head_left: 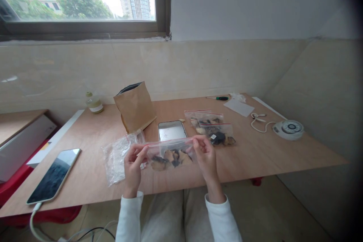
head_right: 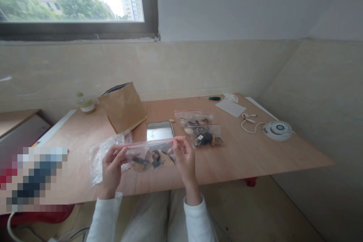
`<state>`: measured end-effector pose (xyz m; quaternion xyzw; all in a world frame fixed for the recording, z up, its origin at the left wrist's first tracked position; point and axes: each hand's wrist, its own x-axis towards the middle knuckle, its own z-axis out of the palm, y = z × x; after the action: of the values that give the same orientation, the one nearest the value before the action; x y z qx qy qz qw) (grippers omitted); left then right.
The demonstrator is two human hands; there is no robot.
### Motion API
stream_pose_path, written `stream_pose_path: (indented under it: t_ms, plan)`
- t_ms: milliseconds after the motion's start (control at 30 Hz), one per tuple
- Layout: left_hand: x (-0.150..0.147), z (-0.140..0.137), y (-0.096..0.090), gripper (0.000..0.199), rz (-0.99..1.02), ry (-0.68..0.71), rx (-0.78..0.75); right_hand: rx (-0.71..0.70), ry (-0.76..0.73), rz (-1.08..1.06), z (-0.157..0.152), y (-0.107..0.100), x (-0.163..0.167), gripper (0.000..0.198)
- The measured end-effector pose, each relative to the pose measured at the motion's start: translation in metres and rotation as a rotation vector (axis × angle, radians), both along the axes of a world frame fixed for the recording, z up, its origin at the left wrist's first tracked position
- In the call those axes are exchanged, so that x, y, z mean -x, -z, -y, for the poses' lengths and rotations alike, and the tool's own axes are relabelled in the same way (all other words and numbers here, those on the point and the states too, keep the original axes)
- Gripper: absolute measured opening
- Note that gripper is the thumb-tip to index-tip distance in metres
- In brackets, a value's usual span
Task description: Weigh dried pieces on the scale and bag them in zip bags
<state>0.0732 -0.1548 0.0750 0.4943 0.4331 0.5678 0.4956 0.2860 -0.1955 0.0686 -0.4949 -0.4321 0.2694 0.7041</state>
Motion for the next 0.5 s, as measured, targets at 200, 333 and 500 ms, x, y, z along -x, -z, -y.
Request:
stream_pose_path:
  t_ms: [200,333,500]
  plan:
    - [-0.0007,0.0017,-0.0030,0.023,-0.125,-0.088,-0.092,0.009,0.009,-0.015,-0.0016,0.0033,-0.0007,0.020]
    - [-0.0061,0.0012,-0.0016,0.024,-0.056,-0.116,-0.085,0.053,-0.098,-0.098,-0.0045,0.0067,0.0014,0.022]
    - [-0.0086,-0.0038,0.0040,0.025,-0.071,-0.145,-0.105,0.067,-0.113,-0.136,-0.0072,0.0081,0.0050,0.024]
